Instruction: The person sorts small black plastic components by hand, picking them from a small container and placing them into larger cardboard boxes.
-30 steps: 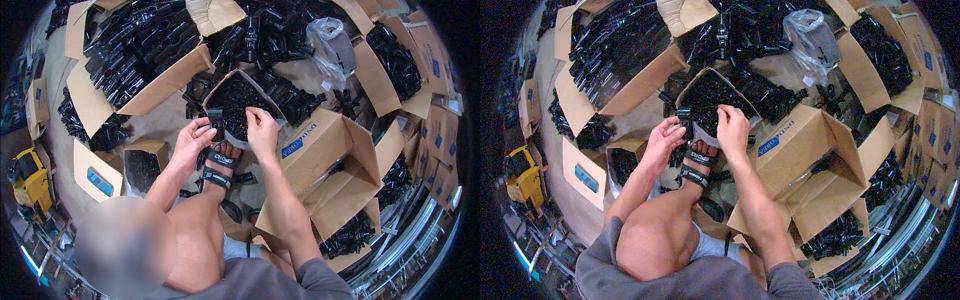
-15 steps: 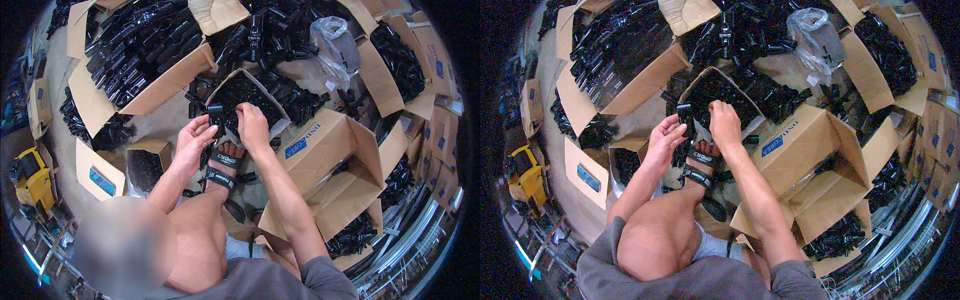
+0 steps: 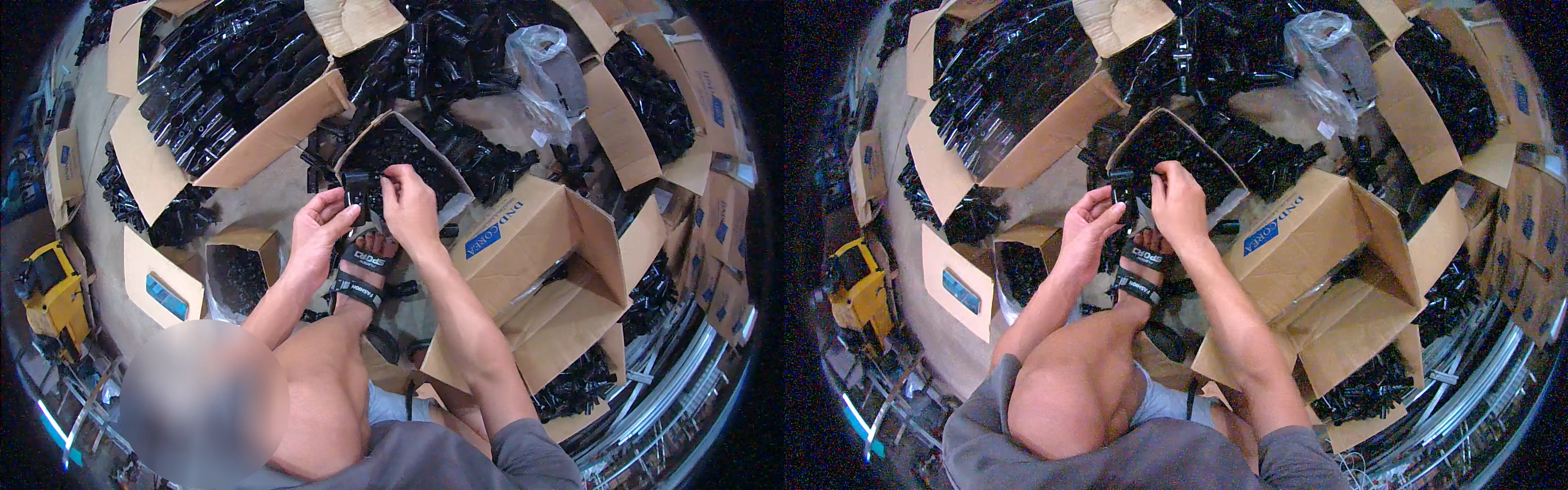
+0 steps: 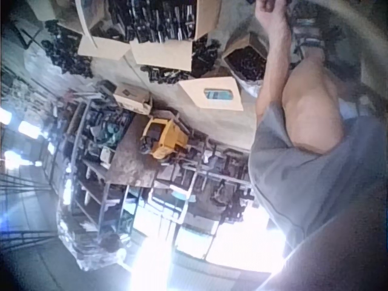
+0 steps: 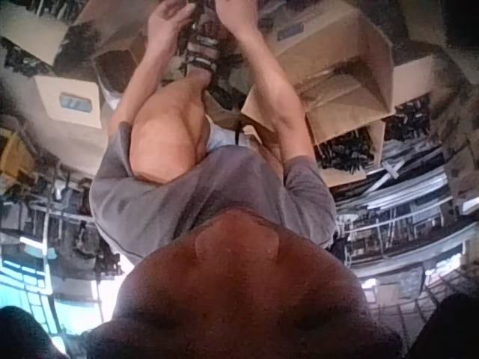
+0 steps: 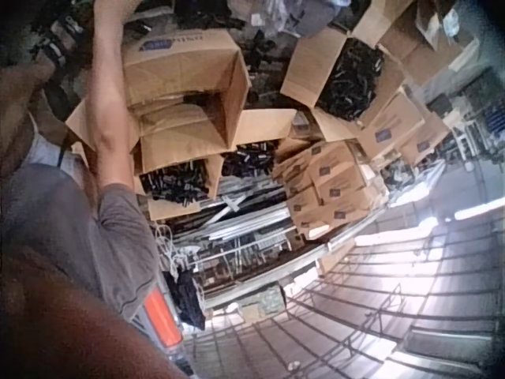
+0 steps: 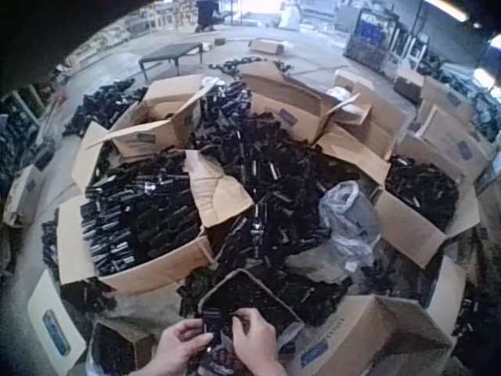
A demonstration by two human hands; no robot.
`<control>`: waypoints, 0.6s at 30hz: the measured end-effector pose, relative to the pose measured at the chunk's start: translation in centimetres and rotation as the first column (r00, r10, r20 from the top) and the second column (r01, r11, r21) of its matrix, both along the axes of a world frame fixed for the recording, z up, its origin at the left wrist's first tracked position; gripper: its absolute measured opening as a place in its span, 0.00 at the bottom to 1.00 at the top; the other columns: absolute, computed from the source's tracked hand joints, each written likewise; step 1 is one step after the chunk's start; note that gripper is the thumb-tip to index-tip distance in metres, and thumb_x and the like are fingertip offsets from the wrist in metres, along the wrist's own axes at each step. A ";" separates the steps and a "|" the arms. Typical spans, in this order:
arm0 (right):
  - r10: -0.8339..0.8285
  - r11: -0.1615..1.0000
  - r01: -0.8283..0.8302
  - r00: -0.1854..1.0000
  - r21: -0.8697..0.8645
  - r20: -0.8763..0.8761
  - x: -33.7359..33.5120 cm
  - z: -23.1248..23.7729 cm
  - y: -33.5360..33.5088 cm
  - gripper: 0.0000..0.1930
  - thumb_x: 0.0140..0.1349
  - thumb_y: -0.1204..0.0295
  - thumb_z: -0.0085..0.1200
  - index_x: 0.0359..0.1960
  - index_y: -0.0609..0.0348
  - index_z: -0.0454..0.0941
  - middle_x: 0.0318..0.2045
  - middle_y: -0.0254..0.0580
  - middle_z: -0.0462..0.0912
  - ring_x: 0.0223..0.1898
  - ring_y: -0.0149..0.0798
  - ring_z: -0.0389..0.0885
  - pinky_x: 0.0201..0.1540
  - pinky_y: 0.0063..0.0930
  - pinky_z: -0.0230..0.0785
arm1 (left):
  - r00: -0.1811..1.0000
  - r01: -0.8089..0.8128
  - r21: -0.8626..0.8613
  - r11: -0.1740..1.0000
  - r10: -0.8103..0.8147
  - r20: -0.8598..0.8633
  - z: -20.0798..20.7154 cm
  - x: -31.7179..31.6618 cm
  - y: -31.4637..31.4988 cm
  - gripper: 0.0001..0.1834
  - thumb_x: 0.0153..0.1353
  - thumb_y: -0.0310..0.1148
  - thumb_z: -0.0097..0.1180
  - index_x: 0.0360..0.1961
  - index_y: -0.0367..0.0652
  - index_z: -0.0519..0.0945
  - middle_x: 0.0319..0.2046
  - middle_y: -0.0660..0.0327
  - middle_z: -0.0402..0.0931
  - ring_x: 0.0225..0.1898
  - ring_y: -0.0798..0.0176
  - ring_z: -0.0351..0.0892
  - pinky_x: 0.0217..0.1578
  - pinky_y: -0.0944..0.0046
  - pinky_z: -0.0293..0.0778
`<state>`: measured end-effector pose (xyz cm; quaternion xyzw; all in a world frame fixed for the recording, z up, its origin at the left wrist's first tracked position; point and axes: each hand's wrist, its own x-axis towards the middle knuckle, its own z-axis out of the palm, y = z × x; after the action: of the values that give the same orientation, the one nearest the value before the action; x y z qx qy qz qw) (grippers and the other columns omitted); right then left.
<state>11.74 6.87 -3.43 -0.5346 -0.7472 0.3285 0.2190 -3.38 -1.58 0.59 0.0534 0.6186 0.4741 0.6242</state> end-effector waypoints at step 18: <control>-0.327 0.848 0.157 0.907 -0.506 -0.266 -0.4 7.9 -2.1 0.09 0.65 0.73 0.64 0.41 0.67 0.84 0.30 0.46 0.89 0.23 0.30 0.86 0.25 0.26 0.78 | 0.914 0.131 0.082 0.988 -0.089 -0.396 1.3 1.5 0.7 0.20 0.61 0.25 0.69 0.53 0.32 0.79 0.45 0.56 0.84 0.46 0.65 0.84 0.50 0.65 0.80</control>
<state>11.38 4.79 4.44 -0.5974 -0.5196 0.5580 0.2485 -1.91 -0.87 1.89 0.2151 0.7004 0.4505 0.5101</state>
